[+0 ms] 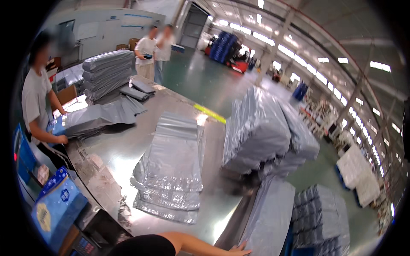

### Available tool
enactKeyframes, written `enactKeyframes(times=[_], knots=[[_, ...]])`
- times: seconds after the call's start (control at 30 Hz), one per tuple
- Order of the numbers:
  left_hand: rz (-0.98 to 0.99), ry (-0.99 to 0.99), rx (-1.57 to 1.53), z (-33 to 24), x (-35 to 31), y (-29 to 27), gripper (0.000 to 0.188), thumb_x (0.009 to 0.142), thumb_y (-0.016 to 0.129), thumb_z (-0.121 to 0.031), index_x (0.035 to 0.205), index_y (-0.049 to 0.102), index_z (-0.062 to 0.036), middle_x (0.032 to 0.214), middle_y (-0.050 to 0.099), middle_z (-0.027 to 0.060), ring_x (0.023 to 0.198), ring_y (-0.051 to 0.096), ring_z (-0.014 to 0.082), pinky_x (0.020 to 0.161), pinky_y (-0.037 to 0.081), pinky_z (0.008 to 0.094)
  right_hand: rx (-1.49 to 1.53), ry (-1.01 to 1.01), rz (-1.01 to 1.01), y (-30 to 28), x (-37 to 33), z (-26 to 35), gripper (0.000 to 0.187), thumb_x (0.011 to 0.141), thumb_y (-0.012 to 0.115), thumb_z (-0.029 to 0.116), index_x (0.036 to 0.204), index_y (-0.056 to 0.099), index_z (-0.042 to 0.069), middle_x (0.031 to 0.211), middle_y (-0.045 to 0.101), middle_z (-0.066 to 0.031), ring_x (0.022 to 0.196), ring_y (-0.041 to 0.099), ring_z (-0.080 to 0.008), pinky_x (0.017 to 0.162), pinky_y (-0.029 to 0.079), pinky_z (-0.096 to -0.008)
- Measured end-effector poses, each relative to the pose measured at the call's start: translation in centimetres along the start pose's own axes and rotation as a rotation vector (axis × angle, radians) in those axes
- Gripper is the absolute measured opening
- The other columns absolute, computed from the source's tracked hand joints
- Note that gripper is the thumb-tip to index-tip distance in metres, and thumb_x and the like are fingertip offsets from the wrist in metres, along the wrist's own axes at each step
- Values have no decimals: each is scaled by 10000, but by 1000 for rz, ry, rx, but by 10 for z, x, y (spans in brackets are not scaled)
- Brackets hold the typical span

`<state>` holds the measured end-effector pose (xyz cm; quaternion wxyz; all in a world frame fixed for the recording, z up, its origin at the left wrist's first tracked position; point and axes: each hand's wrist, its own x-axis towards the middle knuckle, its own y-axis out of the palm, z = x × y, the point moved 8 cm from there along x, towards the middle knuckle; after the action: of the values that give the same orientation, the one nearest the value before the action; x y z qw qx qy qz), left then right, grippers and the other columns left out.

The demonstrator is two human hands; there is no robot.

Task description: The person repeatedly picks up blue packages of Manhua tissue paper, places them into gray plastic mailer bags, folds the top of each bag, and sets the sealed packages aside on a metal table. The process is repeated multiple times in a warehouse setting.

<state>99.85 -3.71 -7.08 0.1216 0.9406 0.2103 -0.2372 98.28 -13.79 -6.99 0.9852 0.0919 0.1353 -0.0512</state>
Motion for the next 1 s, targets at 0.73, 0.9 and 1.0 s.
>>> enactKeyframes(times=[0.73,0.9,1.0], knots=[[-1089,253,-21,38,-251,-550,224,891,608,-263,939,667,-52,762,659,51,665,608,120,613,487,274,-510,302,538,132,-64,-183,113,798,506,166,868,490,79,834,467,-50,756,462,-143,659,405,-272],[-2020,421,288,80,-532,-627,103,867,610,-102,925,645,-24,780,637,85,674,585,181,622,468,309,-454,185,691,210,-95,-175,86,840,495,168,802,491,91,747,473,-21,676,466,-118,595,413,-253],[-2487,206,602,136,-693,-612,136,819,574,-11,949,613,-18,865,575,130,825,570,294,736,458,397,-400,82,1024,299,-157,-162,154,912,499,161,781,513,82,658,490,8,582,464,-87,540,395,-233]])
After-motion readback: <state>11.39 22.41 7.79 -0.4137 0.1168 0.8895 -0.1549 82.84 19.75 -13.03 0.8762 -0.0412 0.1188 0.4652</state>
